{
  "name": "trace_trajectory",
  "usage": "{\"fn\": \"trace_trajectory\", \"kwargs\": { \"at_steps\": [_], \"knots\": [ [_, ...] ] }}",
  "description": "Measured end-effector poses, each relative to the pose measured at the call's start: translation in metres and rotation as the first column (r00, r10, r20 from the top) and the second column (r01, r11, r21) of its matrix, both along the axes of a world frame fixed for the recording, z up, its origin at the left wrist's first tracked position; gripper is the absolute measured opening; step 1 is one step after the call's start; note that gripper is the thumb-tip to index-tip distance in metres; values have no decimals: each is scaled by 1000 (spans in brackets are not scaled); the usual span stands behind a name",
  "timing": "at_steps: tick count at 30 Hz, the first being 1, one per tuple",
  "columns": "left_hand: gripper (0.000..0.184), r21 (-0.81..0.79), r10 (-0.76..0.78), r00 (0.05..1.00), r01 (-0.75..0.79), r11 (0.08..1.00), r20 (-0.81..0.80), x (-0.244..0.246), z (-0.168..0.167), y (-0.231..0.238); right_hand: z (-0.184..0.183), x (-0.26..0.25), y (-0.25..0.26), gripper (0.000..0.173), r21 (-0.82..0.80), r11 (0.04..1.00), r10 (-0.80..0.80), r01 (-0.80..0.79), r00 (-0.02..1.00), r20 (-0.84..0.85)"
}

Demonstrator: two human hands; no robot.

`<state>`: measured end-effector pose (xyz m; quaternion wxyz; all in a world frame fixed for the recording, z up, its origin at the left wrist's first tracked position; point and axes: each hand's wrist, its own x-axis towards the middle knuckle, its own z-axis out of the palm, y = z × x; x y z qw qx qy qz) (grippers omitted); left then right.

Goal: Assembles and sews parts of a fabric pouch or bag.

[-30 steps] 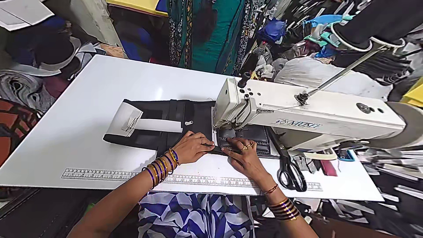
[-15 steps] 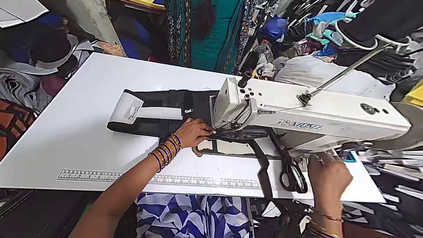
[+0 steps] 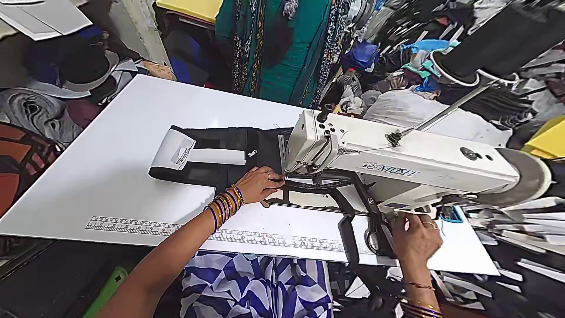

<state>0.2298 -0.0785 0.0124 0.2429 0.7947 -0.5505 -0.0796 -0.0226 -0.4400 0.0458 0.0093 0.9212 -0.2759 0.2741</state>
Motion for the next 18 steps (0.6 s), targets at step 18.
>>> {"fn": "trace_trajectory", "kwargs": {
  "at_steps": [18],
  "knots": [
    [29, -68, -30, 999, 33, 997, 35, 34, -3, -12, 6, -34, 13, 39, 379, 923, 210, -69, 915, -344]
  ]
}}
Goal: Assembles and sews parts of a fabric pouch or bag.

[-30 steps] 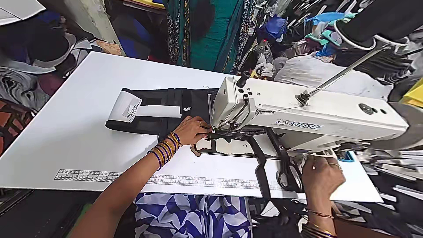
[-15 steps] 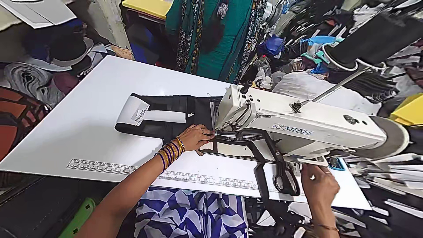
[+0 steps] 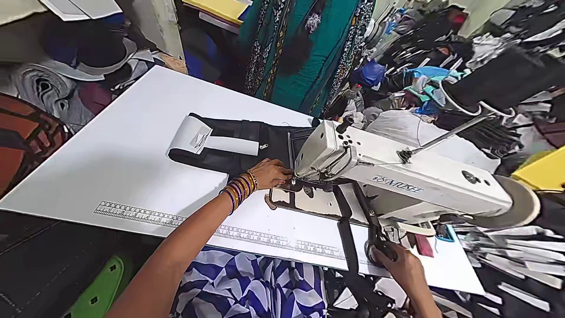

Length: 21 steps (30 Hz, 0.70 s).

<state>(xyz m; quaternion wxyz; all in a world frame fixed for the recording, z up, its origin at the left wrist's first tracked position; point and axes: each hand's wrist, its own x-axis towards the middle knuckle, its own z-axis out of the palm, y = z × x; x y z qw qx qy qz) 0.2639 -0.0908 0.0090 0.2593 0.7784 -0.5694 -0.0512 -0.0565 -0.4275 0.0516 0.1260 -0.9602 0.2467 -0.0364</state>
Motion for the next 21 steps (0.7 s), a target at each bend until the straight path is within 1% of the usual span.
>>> {"fn": "trace_trajectory", "kwargs": {
  "at_steps": [4, 8, 11, 13, 14, 17, 19, 20, 21],
  "knots": [
    [30, 26, 9, 1000, -9, 1000, 6, 2, 4, -2, 10, 7, -2, 37, -16, 1000, 19, -21, 995, -98],
    [31, 42, 16, 1000, -17, 999, 14, 2, 4, -3, 11, 8, 0, 38, -11, 1000, 22, -24, 992, -125],
    [31, 26, 14, 1000, -14, 1000, 18, 4, 3, -2, 16, 6, -6, 39, 47, 997, 67, -61, 989, -133],
    [31, 11, 11, 1000, -11, 1000, 9, 5, 3, -3, 24, 3, -14, 38, 94, 993, 85, -77, 993, -78],
    [31, -6, 11, 1000, -11, 1000, 11, 4, 1, -3, 32, 2, -17, 35, 88, 993, 85, -83, 996, -21],
    [31, -7, 19, 1000, -19, 1000, 14, 2, -1, -1, 68, 4, -24, 33, -37, 999, 19, -13, 986, 164],
    [32, 23, 8, 1000, -8, 1000, -12, -1, 4, 2, 91, 1, -51, 39, -77, 997, 14, 7, 965, 263],
    [33, 34, 0, 1000, 1, 999, -20, -3, 5, 4, 101, -2, -67, 41, -74, 997, 16, 5, 958, 287],
    [35, 57, -5, 999, 8, 998, -40, -8, 6, 7, 111, -2, -77, 41, -62, 997, -19, 39, 954, 299]
  ]
}}
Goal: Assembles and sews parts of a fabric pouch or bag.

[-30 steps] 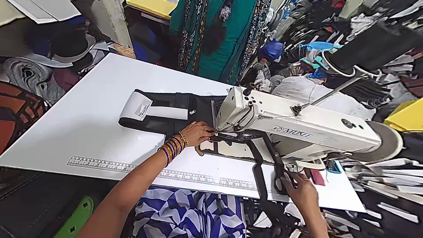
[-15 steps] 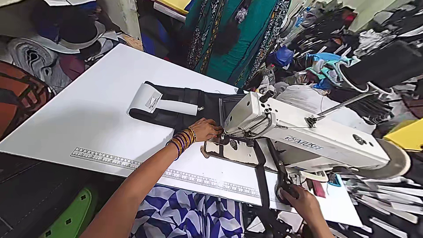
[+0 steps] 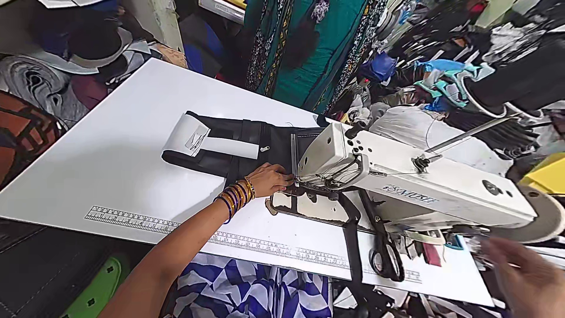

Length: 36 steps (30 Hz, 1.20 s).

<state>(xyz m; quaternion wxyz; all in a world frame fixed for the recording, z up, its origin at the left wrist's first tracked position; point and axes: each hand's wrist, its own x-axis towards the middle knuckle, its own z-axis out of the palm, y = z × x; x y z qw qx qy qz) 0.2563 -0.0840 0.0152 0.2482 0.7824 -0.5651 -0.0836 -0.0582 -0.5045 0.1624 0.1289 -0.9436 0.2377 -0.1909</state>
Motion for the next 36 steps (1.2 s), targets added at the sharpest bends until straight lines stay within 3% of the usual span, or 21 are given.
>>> {"fn": "trace_trajectory", "kwargs": {
  "at_steps": [2, 5, 8, 12, 14, 16, 18, 21, 22, 24, 25, 27, 30, 34, 36],
  "knots": [
    [39, 47, 8, 998, -6, 999, -56, -11, 4, 4, 18, 10, 13, 34, 15, 991, -134, 134, 989, 62],
    [41, 87, 40, 994, -31, 996, -104, -26, 7, 4, 20, 13, 20, 32, 23, 987, -160, 159, 980, 119],
    [40, 74, 31, 994, -24, 997, -103, -29, 8, 4, -2, -1, 0, 40, -7, 1000, -2, 2, 994, 109],
    [40, 52, -4, 996, 9, 999, -92, -27, 3, 10, -29, -4, 31, 40, -43, 992, 119, -116, 988, 101],
    [41, 52, -16, 995, 22, 998, -98, -31, 4, 14, -39, -5, 57, 36, 14, 988, 151, -153, 984, 89],
    [41, 50, -26, 995, 31, 998, -97, -32, 5, 15, -44, -12, 85, 30, 169, 949, 273, -267, 962, -13],
    [40, 51, -39, 995, 44, 998, -92, -28, 4, 14, -56, -19, 116, 23, 374, 822, 511, -430, 847, -150],
    [39, 17, -70, 996, 71, 997, -45, -17, -3, 10, -103, -17, 164, 21, 602, 583, 797, -545, 528, -293],
    [38, 13, -77, 996, 77, 997, -37, -15, -3, 8, -118, -14, 179, 29, 605, 596, 799, -528, 463, -383],
    [38, 29, -72, 997, 73, 997, -30, -15, -3, 8, -152, -12, 198, 39, 467, 729, 675, -501, 407, -616],
    [38, 38, -68, 997, 69, 997, -40, -16, -1, 9, -167, -12, 204, 37, 383, 780, 596, -495, 405, -693],
    [39, 40, -65, 997, 67, 997, -53, -18, 2, 9, -194, -17, 208, 26, 286, 797, 556, -531, 462, -691],
    [40, 48, -49, 997, 52, 998, -68, -21, 4, 9, -237, -33, 204, 20, 201, 727, 657, -657, 579, -483],
    [39, 46, -40, 998, 42, 998, -46, -24, 5, 9, -238, -37, 217, 30, 182, 739, 652, -649, 620, -437],
    [39, 23, -15, 997, 17, 1000, -82, -29, 7, 12, -230, -34, 223, 30, 290, 739, 665, -608, 593, -454]
  ]
}}
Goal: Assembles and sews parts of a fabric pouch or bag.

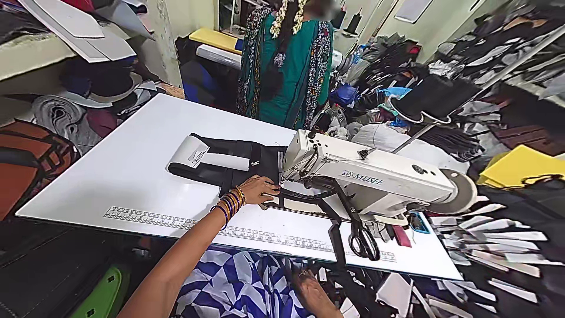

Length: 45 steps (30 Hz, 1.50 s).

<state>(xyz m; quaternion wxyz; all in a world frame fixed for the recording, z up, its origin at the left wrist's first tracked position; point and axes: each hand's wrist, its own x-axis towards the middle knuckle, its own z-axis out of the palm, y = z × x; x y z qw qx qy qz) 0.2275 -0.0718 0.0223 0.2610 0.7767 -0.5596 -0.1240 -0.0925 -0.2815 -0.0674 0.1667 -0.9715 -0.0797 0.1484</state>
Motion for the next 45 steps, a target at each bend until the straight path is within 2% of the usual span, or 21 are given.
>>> {"fn": "trace_trajectory", "kwargs": {
  "at_steps": [2, 3, 6, 8, 11, 13, 17, 19, 20, 22, 23, 24, 25, 26, 27, 28, 31, 34, 39, 42, 45],
  "knots": [
    [35, -221, 141, 988, -152, 963, -66, -13, 1, 7, 14, 0, 3, 27, 93, 996, 1, 8, 996, -90],
    [30, -407, 249, 962, -272, 872, -109, -22, 2, 10, 23, 0, 4, 27, 124, 992, 8, 11, 988, -152],
    [21, -783, 485, 822, -501, 369, -298, -45, 38, 6, 47, -7, 0, 25, 240, 971, 43, 17, 969, -245],
    [21, -854, 514, 815, -447, 264, -268, -55, 74, 0, 53, -8, -15, 24, 318, 947, 22, 56, 971, -236],
    [21, -829, 570, 820, -354, 433, -52, -58, 113, -26, 99, 10, -30, 29, 265, 960, -30, 87, 977, -212],
    [22, -774, 580, 813, -344, 532, 38, -54, 123, -45, 142, 22, -30, 28, 235, 970, -48, 58, 998, -49],
    [10, -807, 522, 853, -302, 508, 9, -43, 122, -54, 207, 50, -31, 26, 133, 988, 13, -79, 897, 442],
    [10, -801, 207, 949, -313, 511, -238, -45, 116, -44, 233, 68, -31, 27, 99, 990, 22, -101, 800, 599],
    [13, -792, -43, 907, -342, 505, -419, -47, 113, -37, 247, 80, -28, 27, 83, 990, 34, -115, 759, 650],
    [19, -801, -509, 623, -408, 437, -595, -53, 101, -29, 268, 106, -22, 26, 25, 988, 85, -154, 665, 742],
    [20, -821, -666, 487, -405, 402, -566, -56, 94, -28, 274, 120, -20, 26, -25, 986, 126, -168, 625, 771],
    [19, -848, -731, 441, -371, 380, -520, -59, 89, -28, 278, 133, -17, 25, -86, 979, 181, -185, 591, 786],
    [22, -867, -699, 515, -333, 370, -496, -60, 84, -29, 281, 147, -14, 25, -169, 963, 260, -209, 562, 785],
    [25, -871, -523, 709, -285, 401, -473, -60, 77, -30, 282, 161, -11, 25, -266, 935, 352, -233, 533, 770],
    [26, -846, -244, 892, -230, 482, -381, -58, 68, -31, 281, 172, -8, 28, -377, 895, 446, -239, 503, 741],
    [26, -784, 27, 970, -212, 584, -243, -55, 58, -32, 279, 181, -7, 30, -475, 847, 527, -239, 485, 697],
    [28, -599, 329, 935, -340, 725, -133, -54, 32, -38, 263, 200, -10, 25, -636, 733, 659, -240, 482, 578],
    [30, -528, 442, 882, -458, 715, -166, -53, 14, -47, 247, 205, -8, 20, -690, 697, 685, -197, 467, 559],
    [33, -375, 330, 873, -459, 805, -360, -55, 10, -50, 239, 201, 4, 19, -683, 725, 633, -85, 472, 613],
    [35, -152, 376, 851, -453, 878, -366, -54, 13, -52, 237, 200, 10, 19, -674, 736, 611, -52, 479, 630],
    [34, -34, 446, 825, -487, 873, -348, -49, 18, -55, 237, 199, 9, 18, -673, 737, 611, -61, 485, 626]
  ]
}}
